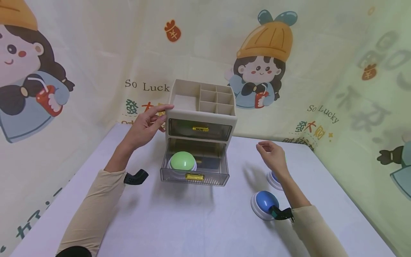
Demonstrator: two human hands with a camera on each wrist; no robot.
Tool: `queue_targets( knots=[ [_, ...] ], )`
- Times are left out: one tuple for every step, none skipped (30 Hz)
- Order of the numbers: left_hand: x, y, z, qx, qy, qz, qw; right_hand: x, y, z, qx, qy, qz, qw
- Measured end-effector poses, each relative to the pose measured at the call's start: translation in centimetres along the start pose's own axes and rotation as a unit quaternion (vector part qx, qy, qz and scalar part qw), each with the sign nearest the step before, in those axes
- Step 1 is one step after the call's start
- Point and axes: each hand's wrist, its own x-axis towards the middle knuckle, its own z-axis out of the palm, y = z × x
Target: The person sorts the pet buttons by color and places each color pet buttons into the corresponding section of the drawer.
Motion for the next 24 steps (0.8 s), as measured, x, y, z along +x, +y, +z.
queue_targets(
  knots=[
    [0.0,0.0,0.0,-0.001,0.0,0.0,1.0,0.0,0.1,-0.1,0.001,0.0,0.003,1.0],
    [0.0,0.0,0.0,-0.001,0.0,0.001,1.0,0.0,0.3,-0.3,0.0,-0.001,0.007,1.0],
    [0.0,-0.1,0.0,-0.001,0.0,0.001,1.0,0.0,0.4,-0.4,-0.002,-0.001,0.011,1.0],
    [0.1,-0.1,0.0,-0.002,0.0,0.001,1.0,-0.1,0.6,-0.5,-0.004,-0.002,0.016,1.0],
    [0.1,-0.1,0.0,-0.003,0.0,0.001,1.0,-0.1,0.7,-0.6,-0.006,-0.004,0.021,1.0],
    [0.1,-0.2,0.0,-0.003,-0.001,0.001,1.0,-0.1,0.9,-0.7,-0.009,-0.006,0.024,1.0],
    [0.1,-0.1,0.0,-0.004,-0.001,0.001,1.0,-0.1,1.0,-0.8,-0.012,-0.006,0.026,1.0],
    [0.2,-0.2,0.0,-0.004,0.0,0.0,1.0,-0.1,1.2,-0.8,-0.017,-0.007,0.025,1.0],
    [0.2,-0.2,0.0,-0.005,0.0,0.0,1.0,-0.1,1.4,-0.9,-0.023,-0.006,0.023,0.999],
    [0.2,-0.2,0.0,-0.005,0.0,-0.001,1.0,-0.1,1.6,-0.9,-0.027,-0.004,0.019,0.999],
    [0.2,-0.2,0.0,-0.005,0.001,-0.001,1.0,-0.1,1.8,-0.9,-0.032,-0.003,0.014,0.999],
    [0.2,-0.2,0.0,-0.005,0.001,-0.002,1.0,-0.1,2.0,-0.9,-0.036,-0.001,0.009,0.999],
    [0.2,-0.1,0.0,-0.006,0.002,-0.003,1.0,-0.1,2.2,-1.0,-0.042,0.0,0.003,0.999],
    [0.2,-0.2,0.0,-0.007,0.003,-0.003,1.0,-0.1,2.4,-1.0,-0.048,0.0,-0.002,0.999],
    [0.2,-0.2,0.0,-0.007,0.003,-0.004,1.0,-0.1,2.5,-1.1,-0.053,0.0,-0.005,0.999],
    [0.2,-0.2,0.0,-0.007,0.003,-0.004,1.0,-0.1,2.8,-1.2,-0.057,0.001,-0.008,0.998],
    [0.2,-0.1,0.0,-0.008,0.003,-0.004,1.0,-0.1,2.9,-1.3,-0.061,0.002,-0.009,0.998],
    [0.2,-0.1,0.0,-0.008,0.003,-0.004,1.0,-0.1,3.1,-1.4,-0.064,0.002,-0.008,0.998],
    [0.2,-0.1,0.0,-0.008,0.002,-0.003,1.0,-0.1,3.3,-1.6,-0.068,0.001,-0.007,0.998],
    [0.2,-0.2,0.0,-0.007,0.002,-0.003,1.0,0.0,3.4,-1.7,-0.07,0.0,-0.007,0.997],
    [0.2,-0.2,0.1,-0.007,0.002,-0.002,1.0,0.0,3.6,-1.8,-0.072,-0.001,-0.004,0.997],
    [0.1,-0.2,0.1,-0.007,0.002,-0.002,1.0,0.0,3.8,-2.0,-0.073,-0.003,0.0,0.997],
    [0.1,-0.2,0.1,-0.007,0.003,-0.001,1.0,0.1,4.0,-2.1,-0.073,-0.006,0.004,0.997],
    [0.1,-0.2,0.1,-0.006,0.003,-0.001,1.0,0.1,4.1,-2.2,-0.073,-0.008,0.008,0.997]
  ],
)
